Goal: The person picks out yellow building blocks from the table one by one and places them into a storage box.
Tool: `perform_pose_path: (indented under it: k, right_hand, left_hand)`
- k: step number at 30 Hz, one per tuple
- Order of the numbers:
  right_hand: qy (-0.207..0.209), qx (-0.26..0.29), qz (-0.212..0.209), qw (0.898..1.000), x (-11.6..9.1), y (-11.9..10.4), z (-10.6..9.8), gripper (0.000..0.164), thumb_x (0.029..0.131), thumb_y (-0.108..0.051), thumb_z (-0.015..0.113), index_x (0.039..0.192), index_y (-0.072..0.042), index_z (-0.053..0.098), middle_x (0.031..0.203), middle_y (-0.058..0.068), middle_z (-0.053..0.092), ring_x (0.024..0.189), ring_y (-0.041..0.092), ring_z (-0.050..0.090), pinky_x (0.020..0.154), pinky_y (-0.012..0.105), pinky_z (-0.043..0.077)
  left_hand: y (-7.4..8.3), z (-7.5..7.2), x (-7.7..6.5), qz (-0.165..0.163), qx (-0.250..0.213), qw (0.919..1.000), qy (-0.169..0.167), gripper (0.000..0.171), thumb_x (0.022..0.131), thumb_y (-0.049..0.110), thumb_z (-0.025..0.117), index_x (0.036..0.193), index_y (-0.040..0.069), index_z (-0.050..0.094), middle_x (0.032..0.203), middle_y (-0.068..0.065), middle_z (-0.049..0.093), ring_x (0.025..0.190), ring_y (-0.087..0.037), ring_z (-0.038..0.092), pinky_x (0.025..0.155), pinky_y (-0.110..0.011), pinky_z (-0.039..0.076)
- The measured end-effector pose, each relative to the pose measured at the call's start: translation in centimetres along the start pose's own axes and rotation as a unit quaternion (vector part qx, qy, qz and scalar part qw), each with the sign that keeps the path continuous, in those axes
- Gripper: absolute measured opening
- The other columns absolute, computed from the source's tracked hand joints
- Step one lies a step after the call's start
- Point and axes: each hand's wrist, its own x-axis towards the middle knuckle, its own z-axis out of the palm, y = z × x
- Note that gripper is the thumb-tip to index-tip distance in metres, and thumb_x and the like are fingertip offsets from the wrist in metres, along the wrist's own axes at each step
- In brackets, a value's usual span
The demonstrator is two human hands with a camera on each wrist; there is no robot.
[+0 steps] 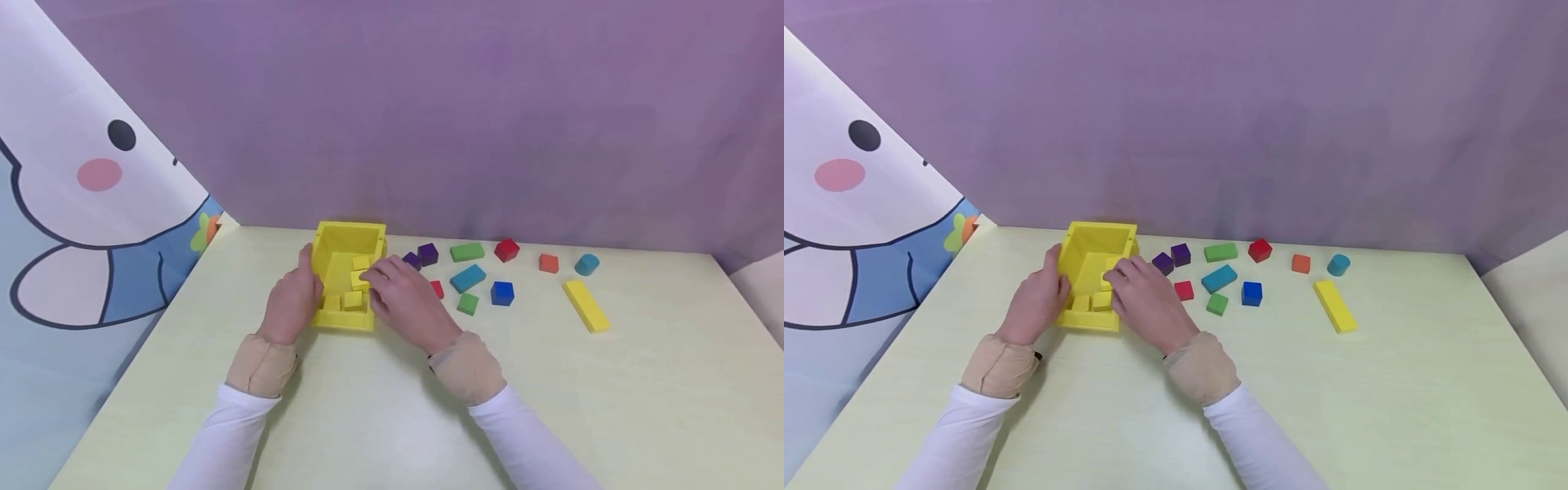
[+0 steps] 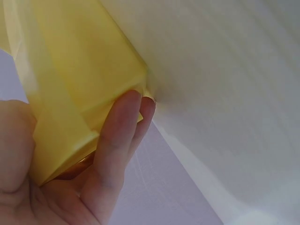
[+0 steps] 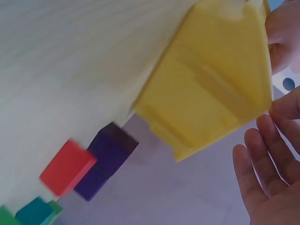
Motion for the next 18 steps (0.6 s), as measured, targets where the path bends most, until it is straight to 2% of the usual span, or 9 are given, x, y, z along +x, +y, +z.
perform_pose_path:
  k: [9, 18]
  right_hand:
    - [0.019, -0.008, 0.021, 1.0, -1.3, 1.6, -1.1, 0.029, 0.086, -0.017, 0.053, 0.113, -0.007, 0.059, 0.103, 0.002, 0.057, 0.094, 0.015, 0.049, 0.087, 0.023, 0.039]
    - [-0.006, -0.016, 0.075, 0.997, -3.0, 3.2, -2.4, 0.032, 0.088, -0.023, 0.051, 0.116, -0.009, 0.056, 0.106, 0.002, 0.056, 0.098, 0.016, 0.049, 0.09, 0.027, 0.04]
  left_hand:
    - [0.0, -0.1, 0.1, -0.012, -0.006, 0.9998, -0.015, 0.055, 0.088, 0.012, 0.037, 0.139, 0.001, 0.021, 0.055, -0.01, 0.044, 0.044, -0.024, 0.041, 0.041, -0.038, 0.034]
    - [-0.3, 0.2, 0.1, -0.007, -0.007, 0.9999, -0.012, 0.056, 0.087, 0.012, 0.038, 0.14, 0.001, 0.02, 0.056, -0.01, 0.045, 0.044, -0.024, 0.041, 0.041, -0.037, 0.034]
